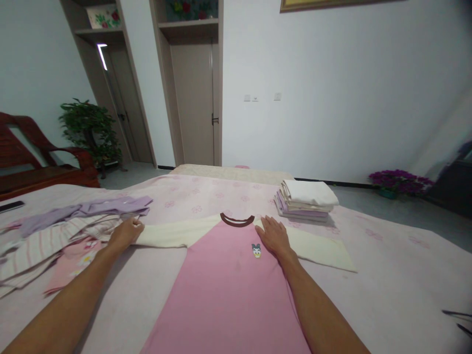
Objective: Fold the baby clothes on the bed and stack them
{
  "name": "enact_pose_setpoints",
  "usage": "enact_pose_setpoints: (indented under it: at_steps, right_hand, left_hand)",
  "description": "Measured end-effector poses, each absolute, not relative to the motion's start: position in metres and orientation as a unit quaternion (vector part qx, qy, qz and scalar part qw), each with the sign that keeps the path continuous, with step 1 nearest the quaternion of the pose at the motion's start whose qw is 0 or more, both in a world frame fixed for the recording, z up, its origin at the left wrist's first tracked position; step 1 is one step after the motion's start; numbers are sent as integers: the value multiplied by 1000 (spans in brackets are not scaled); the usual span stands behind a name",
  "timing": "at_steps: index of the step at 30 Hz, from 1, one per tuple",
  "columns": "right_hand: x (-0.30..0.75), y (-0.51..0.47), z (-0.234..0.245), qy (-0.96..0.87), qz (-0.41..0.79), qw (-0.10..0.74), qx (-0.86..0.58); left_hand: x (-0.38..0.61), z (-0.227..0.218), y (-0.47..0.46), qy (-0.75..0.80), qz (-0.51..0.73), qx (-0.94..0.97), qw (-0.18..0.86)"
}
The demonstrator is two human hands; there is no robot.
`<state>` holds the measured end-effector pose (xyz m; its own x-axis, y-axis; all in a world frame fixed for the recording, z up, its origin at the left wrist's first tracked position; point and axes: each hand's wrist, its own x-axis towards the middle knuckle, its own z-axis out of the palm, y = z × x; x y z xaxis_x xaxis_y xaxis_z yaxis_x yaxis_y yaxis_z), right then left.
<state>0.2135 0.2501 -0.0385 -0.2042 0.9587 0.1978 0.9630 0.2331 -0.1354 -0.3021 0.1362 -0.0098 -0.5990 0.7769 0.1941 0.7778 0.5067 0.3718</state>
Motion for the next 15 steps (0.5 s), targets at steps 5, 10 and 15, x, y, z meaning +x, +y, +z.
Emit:
enact_pose_setpoints:
  at_steps: [5, 10, 15]
  right_hand:
    - [214, 249, -38, -777, -11, 121, -618]
    - [213, 251, -38, -774, -4, 112, -623]
    - [214, 251, -40, -777, -10, 123, -618]
  left_hand:
    - [-282, -9, 128, -870, -175, -456, 62]
    - [-218, -15, 133, -694, -227, -683, 24]
    - [-197, -37, 136, -634, -97, -766, -32]
